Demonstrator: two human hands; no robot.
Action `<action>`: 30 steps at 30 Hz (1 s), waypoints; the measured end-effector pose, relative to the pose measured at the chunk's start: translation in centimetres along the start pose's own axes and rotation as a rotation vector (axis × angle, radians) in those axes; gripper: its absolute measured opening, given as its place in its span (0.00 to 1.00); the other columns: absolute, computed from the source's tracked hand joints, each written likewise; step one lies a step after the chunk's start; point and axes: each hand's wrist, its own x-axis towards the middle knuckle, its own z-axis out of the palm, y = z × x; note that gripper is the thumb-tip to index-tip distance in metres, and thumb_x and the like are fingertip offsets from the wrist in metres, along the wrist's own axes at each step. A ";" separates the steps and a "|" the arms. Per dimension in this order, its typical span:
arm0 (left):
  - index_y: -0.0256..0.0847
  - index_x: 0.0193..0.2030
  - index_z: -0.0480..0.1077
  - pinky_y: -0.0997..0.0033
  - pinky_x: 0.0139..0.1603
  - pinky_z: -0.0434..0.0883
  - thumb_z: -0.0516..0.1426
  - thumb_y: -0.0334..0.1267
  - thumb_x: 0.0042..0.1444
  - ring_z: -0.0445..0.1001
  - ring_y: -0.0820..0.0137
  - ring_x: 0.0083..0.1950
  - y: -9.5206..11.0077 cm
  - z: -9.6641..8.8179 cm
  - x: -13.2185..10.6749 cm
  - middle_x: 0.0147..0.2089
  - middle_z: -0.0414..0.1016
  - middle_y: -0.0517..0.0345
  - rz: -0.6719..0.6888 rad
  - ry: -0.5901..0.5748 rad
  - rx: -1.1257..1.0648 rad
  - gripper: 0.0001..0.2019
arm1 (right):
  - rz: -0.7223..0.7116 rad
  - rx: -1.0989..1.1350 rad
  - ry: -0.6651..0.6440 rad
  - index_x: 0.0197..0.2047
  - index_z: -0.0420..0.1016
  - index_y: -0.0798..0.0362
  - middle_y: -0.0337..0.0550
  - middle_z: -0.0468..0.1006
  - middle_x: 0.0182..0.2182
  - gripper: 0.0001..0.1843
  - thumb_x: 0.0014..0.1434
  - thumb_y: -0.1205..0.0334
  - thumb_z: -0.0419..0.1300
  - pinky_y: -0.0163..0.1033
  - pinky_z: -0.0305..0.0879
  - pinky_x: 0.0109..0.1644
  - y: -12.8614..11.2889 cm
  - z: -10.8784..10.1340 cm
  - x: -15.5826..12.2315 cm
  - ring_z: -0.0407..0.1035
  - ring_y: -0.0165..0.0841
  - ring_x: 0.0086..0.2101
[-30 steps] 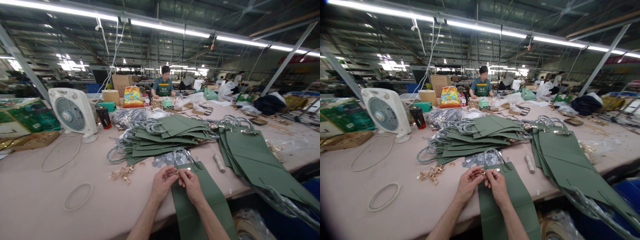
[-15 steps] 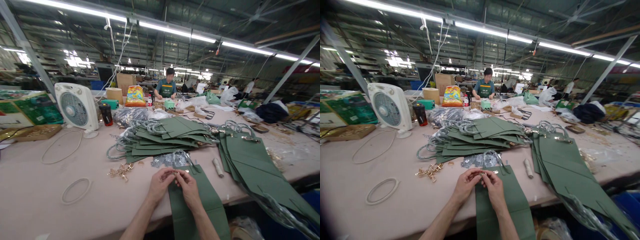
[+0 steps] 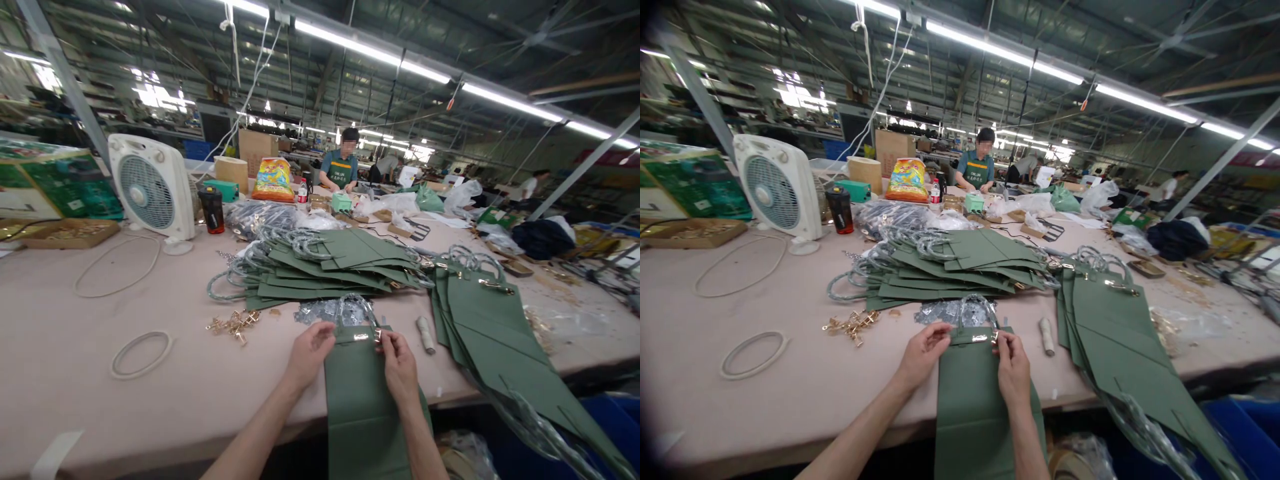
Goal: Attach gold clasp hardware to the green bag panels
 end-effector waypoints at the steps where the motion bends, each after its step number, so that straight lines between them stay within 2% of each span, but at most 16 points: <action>1: 0.40 0.55 0.76 0.57 0.61 0.74 0.62 0.39 0.61 0.78 0.60 0.55 0.0 0.1 -0.1 0.55 0.80 0.47 0.015 -0.011 0.049 0.16 | 0.011 -0.004 -0.033 0.46 0.79 0.51 0.46 0.84 0.37 0.27 0.61 0.35 0.63 0.43 0.73 0.44 0.1 -0.4 0.3 0.77 0.40 0.36; 5: 0.43 0.58 0.75 0.51 0.66 0.69 0.61 0.38 0.62 0.73 0.57 0.62 0.6 0.8 -0.7 0.60 0.76 0.48 0.122 -0.015 0.407 0.18 | 0.045 0.020 -0.103 0.43 0.79 0.52 0.45 0.84 0.34 0.27 0.60 0.35 0.64 0.42 0.74 0.42 0.0 -0.9 0.6 0.77 0.39 0.34; 9: 0.42 0.59 0.73 0.45 0.70 0.63 0.66 0.41 0.58 0.66 0.50 0.66 1.0 2.2 -1.2 0.64 0.73 0.46 0.210 0.005 0.766 0.23 | 0.051 0.004 -0.104 0.43 0.80 0.52 0.45 0.83 0.33 0.26 0.60 0.36 0.64 0.42 0.73 0.43 -0.2 -0.8 0.5 0.76 0.39 0.34; 12: 0.43 0.53 0.74 0.46 0.64 0.67 0.68 0.42 0.56 0.67 0.51 0.61 0.9 3.1 -1.2 0.58 0.74 0.48 0.232 0.030 0.876 0.19 | 0.066 0.021 -0.092 0.43 0.81 0.53 0.45 0.83 0.33 0.26 0.60 0.37 0.64 0.42 0.72 0.44 -0.3 -0.9 0.5 0.76 0.39 0.35; 15: 0.44 0.42 0.72 0.51 0.56 0.70 0.69 0.39 0.53 0.69 0.53 0.54 0.8 3.7 -0.9 0.49 0.73 0.52 0.188 0.138 0.875 0.13 | 0.055 0.038 -0.075 0.42 0.82 0.53 0.45 0.83 0.33 0.25 0.59 0.38 0.65 0.41 0.71 0.45 -0.2 -1.2 0.5 0.75 0.39 0.35; 19: 0.43 0.33 0.65 0.54 0.56 0.70 0.66 0.35 0.56 0.70 0.57 0.55 0.8 4.2 -0.6 0.50 0.70 0.52 0.199 0.215 0.684 0.11 | 0.031 0.022 -0.060 0.40 0.82 0.53 0.44 0.82 0.31 0.25 0.58 0.38 0.67 0.39 0.70 0.42 -0.1 -1.4 0.6 0.73 0.38 0.34; 21: 0.43 0.31 0.63 0.54 0.60 0.69 0.61 0.34 0.60 0.70 0.57 0.60 0.7 4.4 -0.6 0.54 0.71 0.50 0.228 0.224 0.530 0.10 | 0.030 0.012 -0.070 0.40 0.82 0.54 0.43 0.81 0.30 0.25 0.57 0.38 0.67 0.39 0.69 0.40 -0.1 -1.4 0.6 0.72 0.37 0.33; 23: 0.43 0.34 0.66 0.51 0.66 0.65 0.60 0.35 0.61 0.69 0.56 0.65 0.8 4.6 -0.7 0.60 0.71 0.48 0.188 0.289 0.394 0.07 | 0.033 0.005 -0.095 0.40 0.83 0.54 0.43 0.81 0.29 0.25 0.57 0.37 0.67 0.39 0.69 0.39 -0.1 -1.3 0.6 0.72 0.37 0.32; 24: 0.44 0.37 0.68 0.49 0.68 0.63 0.61 0.37 0.61 0.68 0.55 0.67 0.8 4.8 -0.8 0.62 0.71 0.47 0.137 0.337 0.329 0.04 | 0.034 0.002 -0.109 0.40 0.83 0.54 0.43 0.80 0.29 0.26 0.57 0.37 0.67 0.39 0.69 0.39 -0.2 -1.2 0.6 0.71 0.37 0.31; 25: 0.44 0.42 0.70 0.49 0.69 0.62 0.62 0.39 0.60 0.68 0.55 0.68 0.8 4.9 -0.9 0.64 0.71 0.47 0.076 0.383 0.252 0.07 | 0.036 0.000 -0.125 0.40 0.83 0.54 0.42 0.80 0.28 0.26 0.57 0.37 0.67 0.39 0.69 0.39 -0.2 -1.2 0.6 0.71 0.36 0.31; 27: 0.45 0.53 0.71 0.52 0.68 0.65 0.66 0.43 0.56 0.71 0.55 0.65 1.0 5.1 -1.0 0.64 0.74 0.48 -0.066 0.403 0.010 0.19 | 0.034 -0.002 -0.144 0.41 0.83 0.54 0.42 0.79 0.28 0.25 0.58 0.38 0.67 0.39 0.68 0.38 -0.3 -1.0 0.6 0.71 0.36 0.30; 28: 0.45 0.57 0.71 0.53 0.64 0.69 0.67 0.44 0.55 0.75 0.55 0.62 1.1 5.1 -1.1 0.61 0.77 0.48 -0.150 0.364 -0.153 0.24 | 0.032 -0.003 -0.146 0.41 0.83 0.54 0.41 0.79 0.28 0.25 0.58 0.38 0.66 0.38 0.68 0.37 -0.3 -1.0 0.6 0.71 0.36 0.30; 30: 0.40 0.58 0.72 0.54 0.56 0.76 0.66 0.47 0.54 0.81 0.54 0.52 1.5 5.2 -1.1 0.53 0.82 0.46 -0.363 0.196 -0.486 0.26 | 0.029 -0.005 -0.142 0.42 0.83 0.54 0.41 0.78 0.27 0.25 0.58 0.38 0.66 0.38 0.68 0.36 -0.4 -0.9 0.6 0.70 0.35 0.29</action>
